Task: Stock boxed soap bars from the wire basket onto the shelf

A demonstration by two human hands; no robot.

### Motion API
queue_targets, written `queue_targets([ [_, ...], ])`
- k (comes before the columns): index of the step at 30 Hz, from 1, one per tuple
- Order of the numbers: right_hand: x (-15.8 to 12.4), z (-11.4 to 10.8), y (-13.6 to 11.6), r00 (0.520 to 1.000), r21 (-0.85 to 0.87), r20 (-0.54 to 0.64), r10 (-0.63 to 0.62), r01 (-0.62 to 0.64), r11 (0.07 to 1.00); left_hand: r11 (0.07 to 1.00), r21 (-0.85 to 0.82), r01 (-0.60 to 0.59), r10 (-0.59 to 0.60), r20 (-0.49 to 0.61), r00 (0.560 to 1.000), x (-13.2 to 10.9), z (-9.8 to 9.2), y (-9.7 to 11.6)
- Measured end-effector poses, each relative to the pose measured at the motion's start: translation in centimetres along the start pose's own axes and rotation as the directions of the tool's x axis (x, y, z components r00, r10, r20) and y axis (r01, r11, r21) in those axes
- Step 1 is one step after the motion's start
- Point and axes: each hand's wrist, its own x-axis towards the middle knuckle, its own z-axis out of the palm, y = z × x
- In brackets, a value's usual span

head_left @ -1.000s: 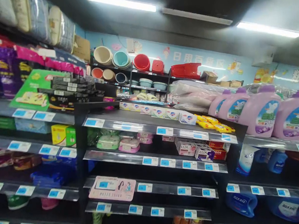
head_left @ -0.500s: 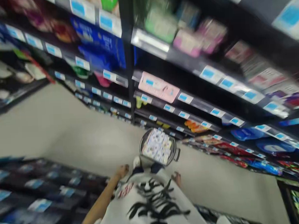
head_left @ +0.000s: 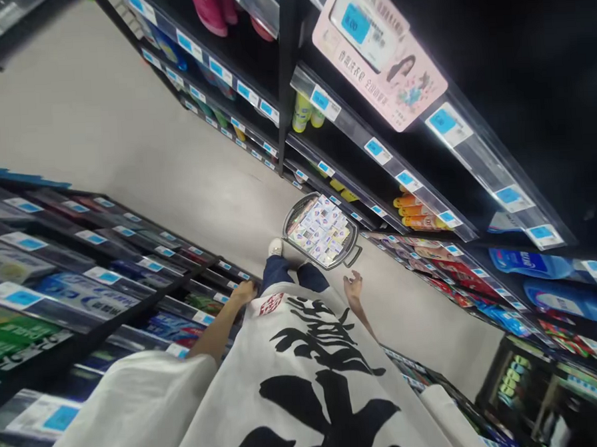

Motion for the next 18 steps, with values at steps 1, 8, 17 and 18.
queue_targets([
  [1, 0.7, -0.1, 0.3, 1.0, 0.001, 0.012, -0.018, 0.018, 1.0, 1.0, 0.017, 0.005, -0.005, -0.007, 1.0, 0.1, 0.3, 1.5],
  [8, 6.1, -2.0, 2.9, 0.988, -0.051, 0.118, -0.097, 0.104, 0.993, 0.997, 0.051, -0.051, 0.052, -0.02, 0.998, 1.2, 3.4, 13.7],
  [17, 12.8, -1.5, 7.4, 0.933, -0.167, 0.321, -0.162, 0.224, 0.96, 1.0, -0.021, 0.023, -0.022, 0.012, 1.0, 2.5, 9.5, 21.0],
  [18, 13.4, -1.1, 7.6, 0.926, -0.173, 0.339, -0.164, 0.233, 0.957, 0.999, -0.031, 0.027, -0.026, 0.033, 0.999, 2.7, 10.0, 21.0],
])
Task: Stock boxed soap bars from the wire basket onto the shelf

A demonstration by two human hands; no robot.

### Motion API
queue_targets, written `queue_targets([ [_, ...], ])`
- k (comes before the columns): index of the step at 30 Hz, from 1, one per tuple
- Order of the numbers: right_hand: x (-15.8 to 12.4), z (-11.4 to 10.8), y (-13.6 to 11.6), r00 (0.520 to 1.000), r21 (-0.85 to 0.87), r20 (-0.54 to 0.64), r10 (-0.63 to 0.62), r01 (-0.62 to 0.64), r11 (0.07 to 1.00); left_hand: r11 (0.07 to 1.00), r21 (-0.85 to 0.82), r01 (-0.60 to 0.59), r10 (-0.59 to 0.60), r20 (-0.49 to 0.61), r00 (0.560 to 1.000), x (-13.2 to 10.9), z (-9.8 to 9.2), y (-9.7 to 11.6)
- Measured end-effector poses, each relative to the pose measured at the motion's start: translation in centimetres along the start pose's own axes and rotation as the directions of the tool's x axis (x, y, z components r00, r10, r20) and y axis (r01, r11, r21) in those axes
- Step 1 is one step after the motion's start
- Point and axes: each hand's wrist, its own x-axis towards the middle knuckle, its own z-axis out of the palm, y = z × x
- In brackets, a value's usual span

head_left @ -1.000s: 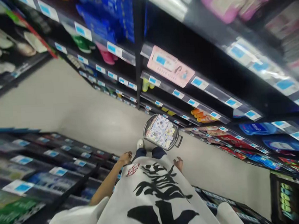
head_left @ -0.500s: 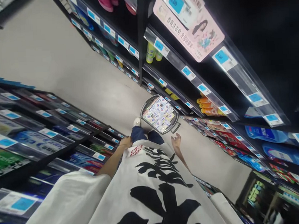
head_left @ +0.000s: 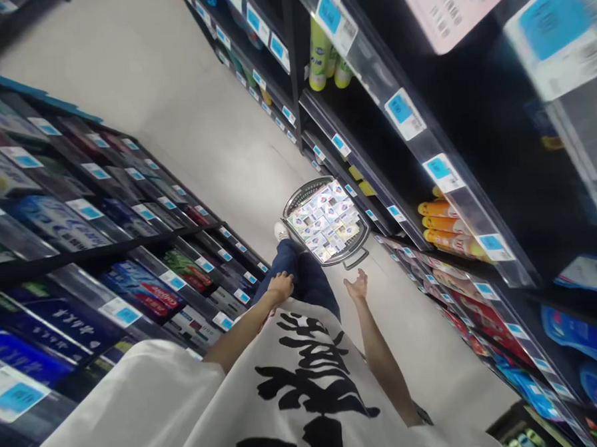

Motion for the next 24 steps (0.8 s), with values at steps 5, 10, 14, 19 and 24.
queue_targets([
  [5, 4.4, 2.8, 0.5, 0.998, -0.041, 0.058, 0.005, -0.002, 0.999, 0.999, -0.032, 0.014, -0.012, 0.088, 0.996, 1.2, 2.9, -0.6],
  [10, 9.1, 6.8, -0.7, 0.997, -0.066, 0.067, -0.028, 0.032, 0.997, 0.999, -0.053, 0.001, 0.005, 0.101, 0.995, 2.1, 5.7, -1.0],
  [14, 11.8, 9.4, -2.2, 0.992, -0.082, 0.046, -0.122, 0.125, 0.989, 0.991, -0.136, -0.004, 0.016, 0.09, 0.996, 3.5, 7.3, -1.2],
  [19, 15.2, 12.1, -4.5, 0.985, 0.087, -0.061, -0.162, 0.167, 0.982, 0.95, -0.314, 0.002, 0.024, 0.082, 0.996, 5.8, 8.9, -1.6],
  [24, 20.0, 14.7, -7.1, 0.998, 0.42, -0.043, -0.04, 0.055, 0.906, 0.86, -0.509, 0.036, -0.008, 0.058, 0.998, 7.0, 10.1, -2.4],
])
